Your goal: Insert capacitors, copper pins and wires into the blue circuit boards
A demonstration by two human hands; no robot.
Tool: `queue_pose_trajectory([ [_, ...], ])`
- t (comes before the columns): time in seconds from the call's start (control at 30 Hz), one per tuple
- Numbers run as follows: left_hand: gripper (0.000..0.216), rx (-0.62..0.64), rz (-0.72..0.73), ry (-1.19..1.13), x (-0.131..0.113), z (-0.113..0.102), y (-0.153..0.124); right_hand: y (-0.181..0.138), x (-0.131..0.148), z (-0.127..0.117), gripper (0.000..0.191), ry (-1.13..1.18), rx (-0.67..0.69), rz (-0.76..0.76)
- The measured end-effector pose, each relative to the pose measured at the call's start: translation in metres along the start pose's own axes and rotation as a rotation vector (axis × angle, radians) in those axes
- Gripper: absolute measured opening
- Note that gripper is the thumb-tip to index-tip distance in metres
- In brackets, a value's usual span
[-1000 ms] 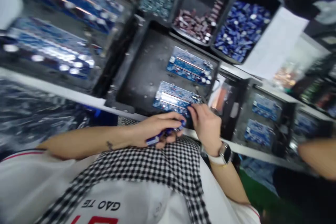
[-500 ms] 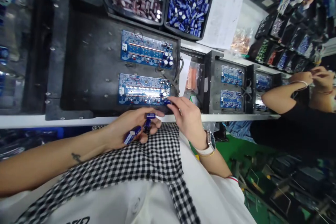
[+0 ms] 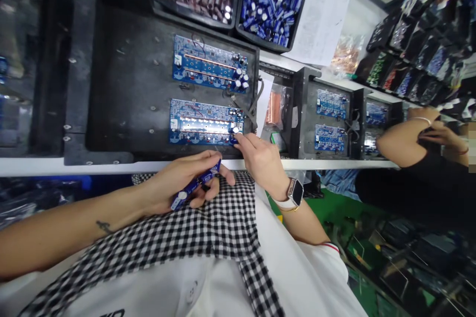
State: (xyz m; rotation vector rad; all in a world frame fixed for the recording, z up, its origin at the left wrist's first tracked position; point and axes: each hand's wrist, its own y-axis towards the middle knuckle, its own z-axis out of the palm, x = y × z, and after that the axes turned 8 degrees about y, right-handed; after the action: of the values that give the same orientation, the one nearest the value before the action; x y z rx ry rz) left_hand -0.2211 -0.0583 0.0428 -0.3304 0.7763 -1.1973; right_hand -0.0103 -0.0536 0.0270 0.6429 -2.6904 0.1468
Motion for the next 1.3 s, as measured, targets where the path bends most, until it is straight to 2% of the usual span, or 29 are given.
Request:
queue_pose_trajectory([
  [0.2, 0.021, 0.015, -0.015, 0.032, -0.003, 0.000, 0.004, 0.005, -0.002, -0.004, 0.029, -0.007, 0.027, 0.002],
  [0.4, 0.032, -0.115, -0.038, 0.049, -0.002, 0.000, 0.004, 0.004, -0.005, -0.004, 0.028, -0.001, 0.047, -0.021],
  [0.63, 0.024, -0.148, 0.025, -0.106, -0.002, 0.002, 0.003, 0.000, -0.009, 0.002, 0.033, -0.011, 0.066, -0.106],
  [0.7, 0.022, -0.187, 0.023, -0.124, -0.004, 0.003, 0.003, -0.002, -0.004, -0.001, 0.036, 0.027, 0.046, -0.060],
  [0.83, 0.017, -0.205, 0.010, -0.099, -0.006, 0.007, 0.004, -0.010, 0.021, -0.019, 0.034, 0.195, -0.128, 0.054],
  [0.97, 0.019, -0.112, 0.052, -0.034, -0.005, 0.012, 0.008, -0.013, 0.038, -0.028, 0.029, 0.375, -0.107, 0.052],
  [1.03, 0.020, -0.091, 0.024, -0.042, -0.005, 0.014, 0.009, -0.010, 0.032, -0.023, 0.023, 0.333, -0.159, 0.106],
  [1.13, 0.018, -0.146, -0.033, -0.117, -0.006, 0.012, 0.011, -0.003, 0.011, -0.010, 0.023, 0.199, -0.215, 0.176],
  [1.3, 0.018, -0.182, -0.030, -0.190, -0.003, 0.004, 0.011, 0.007, -0.007, 0.001, 0.027, 0.088, -0.092, 0.137],
])
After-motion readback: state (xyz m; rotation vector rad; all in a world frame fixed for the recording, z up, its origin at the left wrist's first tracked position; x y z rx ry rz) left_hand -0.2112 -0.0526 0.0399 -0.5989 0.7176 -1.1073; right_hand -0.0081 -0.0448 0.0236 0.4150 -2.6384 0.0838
